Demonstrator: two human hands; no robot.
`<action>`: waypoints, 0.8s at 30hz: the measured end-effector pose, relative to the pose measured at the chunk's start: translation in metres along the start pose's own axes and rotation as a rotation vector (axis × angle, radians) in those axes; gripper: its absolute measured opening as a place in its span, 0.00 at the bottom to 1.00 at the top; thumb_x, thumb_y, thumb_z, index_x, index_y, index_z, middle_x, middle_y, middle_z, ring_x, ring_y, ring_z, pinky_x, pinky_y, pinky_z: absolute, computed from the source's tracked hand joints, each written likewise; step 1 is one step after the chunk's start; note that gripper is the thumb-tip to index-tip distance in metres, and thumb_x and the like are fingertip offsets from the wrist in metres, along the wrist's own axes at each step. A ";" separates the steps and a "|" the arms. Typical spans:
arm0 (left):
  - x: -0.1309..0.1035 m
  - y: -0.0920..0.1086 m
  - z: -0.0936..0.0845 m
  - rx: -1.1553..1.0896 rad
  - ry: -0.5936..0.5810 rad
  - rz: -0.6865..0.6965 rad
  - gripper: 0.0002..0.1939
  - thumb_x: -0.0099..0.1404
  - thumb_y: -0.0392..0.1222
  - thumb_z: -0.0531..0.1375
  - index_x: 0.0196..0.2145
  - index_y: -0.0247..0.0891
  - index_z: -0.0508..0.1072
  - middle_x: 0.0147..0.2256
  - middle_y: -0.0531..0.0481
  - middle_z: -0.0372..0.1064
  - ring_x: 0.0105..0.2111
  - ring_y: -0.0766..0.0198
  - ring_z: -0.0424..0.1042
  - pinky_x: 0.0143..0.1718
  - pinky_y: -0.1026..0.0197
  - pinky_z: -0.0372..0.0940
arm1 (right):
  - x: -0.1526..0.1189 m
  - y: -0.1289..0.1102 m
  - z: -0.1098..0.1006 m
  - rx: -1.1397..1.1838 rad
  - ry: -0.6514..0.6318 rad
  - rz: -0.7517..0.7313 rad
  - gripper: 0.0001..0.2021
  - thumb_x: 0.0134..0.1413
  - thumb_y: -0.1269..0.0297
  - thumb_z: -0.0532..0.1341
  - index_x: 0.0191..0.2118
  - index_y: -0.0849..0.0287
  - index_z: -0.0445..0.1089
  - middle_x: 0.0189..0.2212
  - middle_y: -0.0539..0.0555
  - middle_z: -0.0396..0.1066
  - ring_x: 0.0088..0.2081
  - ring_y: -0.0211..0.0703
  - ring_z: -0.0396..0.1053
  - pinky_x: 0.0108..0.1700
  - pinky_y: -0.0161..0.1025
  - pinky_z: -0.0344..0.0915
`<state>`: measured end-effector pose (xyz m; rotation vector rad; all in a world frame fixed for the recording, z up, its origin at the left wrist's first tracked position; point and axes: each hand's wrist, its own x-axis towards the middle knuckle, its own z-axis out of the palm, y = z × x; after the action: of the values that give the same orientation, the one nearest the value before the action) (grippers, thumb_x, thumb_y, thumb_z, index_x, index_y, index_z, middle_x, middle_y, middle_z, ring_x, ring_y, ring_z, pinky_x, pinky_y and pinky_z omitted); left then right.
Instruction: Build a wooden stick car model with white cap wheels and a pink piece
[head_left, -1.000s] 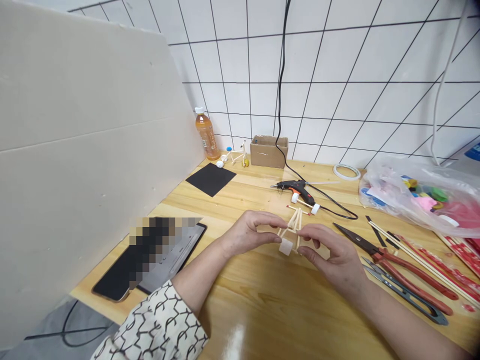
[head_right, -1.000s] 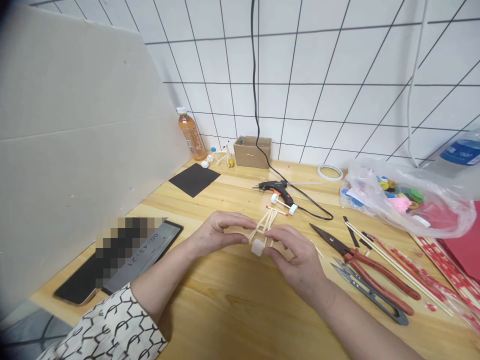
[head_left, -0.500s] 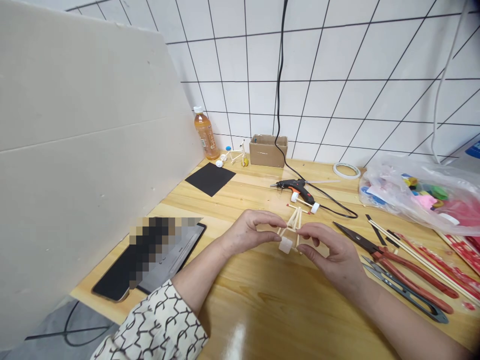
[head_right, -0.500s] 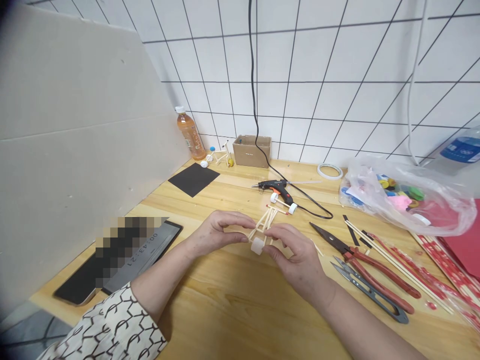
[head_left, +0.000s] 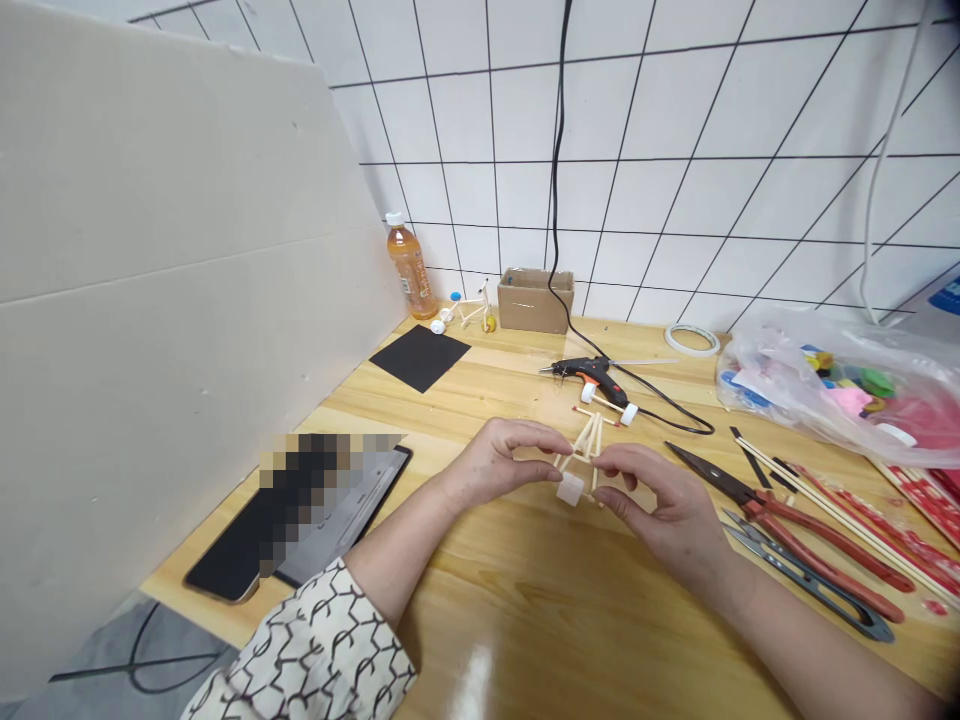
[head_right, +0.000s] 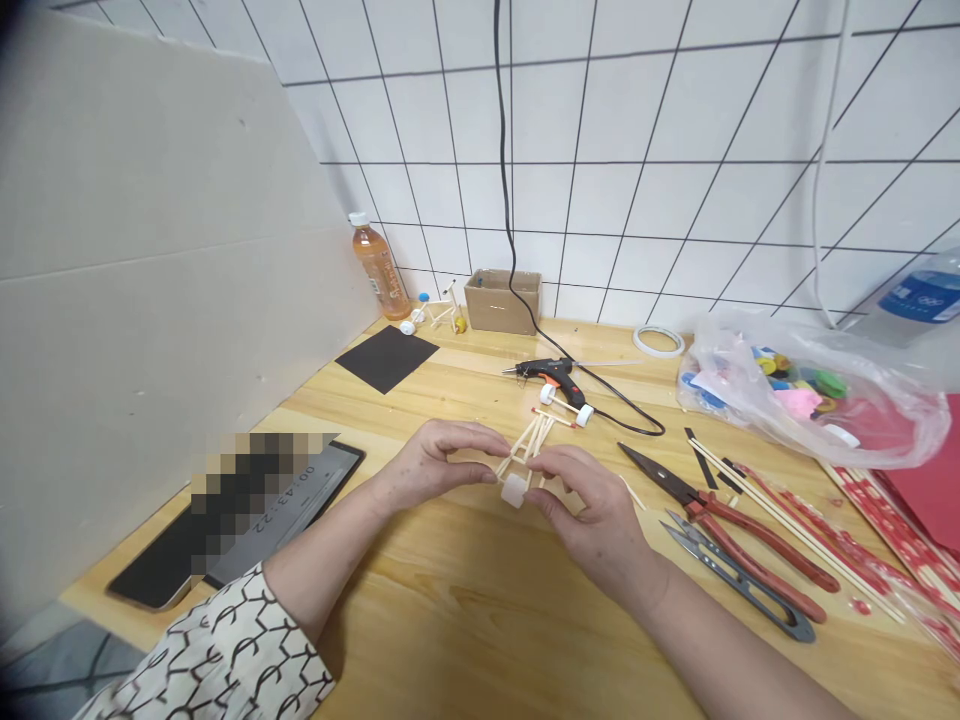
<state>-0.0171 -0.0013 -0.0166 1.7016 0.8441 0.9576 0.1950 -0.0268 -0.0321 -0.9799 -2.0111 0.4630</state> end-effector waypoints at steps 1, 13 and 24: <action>0.000 0.000 0.000 0.000 0.002 -0.003 0.12 0.50 0.33 0.66 0.35 0.33 0.77 0.38 0.43 0.75 0.41 0.59 0.72 0.45 0.60 0.66 | 0.000 0.000 0.000 0.000 -0.001 -0.001 0.08 0.53 0.65 0.60 0.40 0.55 0.69 0.35 0.53 0.73 0.33 0.40 0.68 0.35 0.38 0.67; 0.000 -0.001 0.000 0.004 -0.005 -0.014 0.11 0.51 0.36 0.66 0.35 0.35 0.78 0.38 0.44 0.75 0.41 0.58 0.72 0.45 0.59 0.66 | 0.001 -0.003 0.000 -0.011 0.002 -0.001 0.07 0.53 0.64 0.60 0.39 0.54 0.69 0.33 0.53 0.73 0.32 0.40 0.68 0.35 0.38 0.67; 0.000 0.001 0.000 0.000 -0.012 -0.023 0.11 0.51 0.36 0.66 0.35 0.34 0.77 0.38 0.44 0.75 0.41 0.58 0.72 0.46 0.58 0.65 | 0.001 -0.003 0.000 -0.018 -0.003 -0.008 0.07 0.53 0.64 0.59 0.39 0.54 0.69 0.33 0.53 0.73 0.32 0.41 0.69 0.34 0.38 0.67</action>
<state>-0.0170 -0.0014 -0.0155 1.6927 0.8546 0.9311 0.1936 -0.0274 -0.0295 -0.9820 -2.0245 0.4426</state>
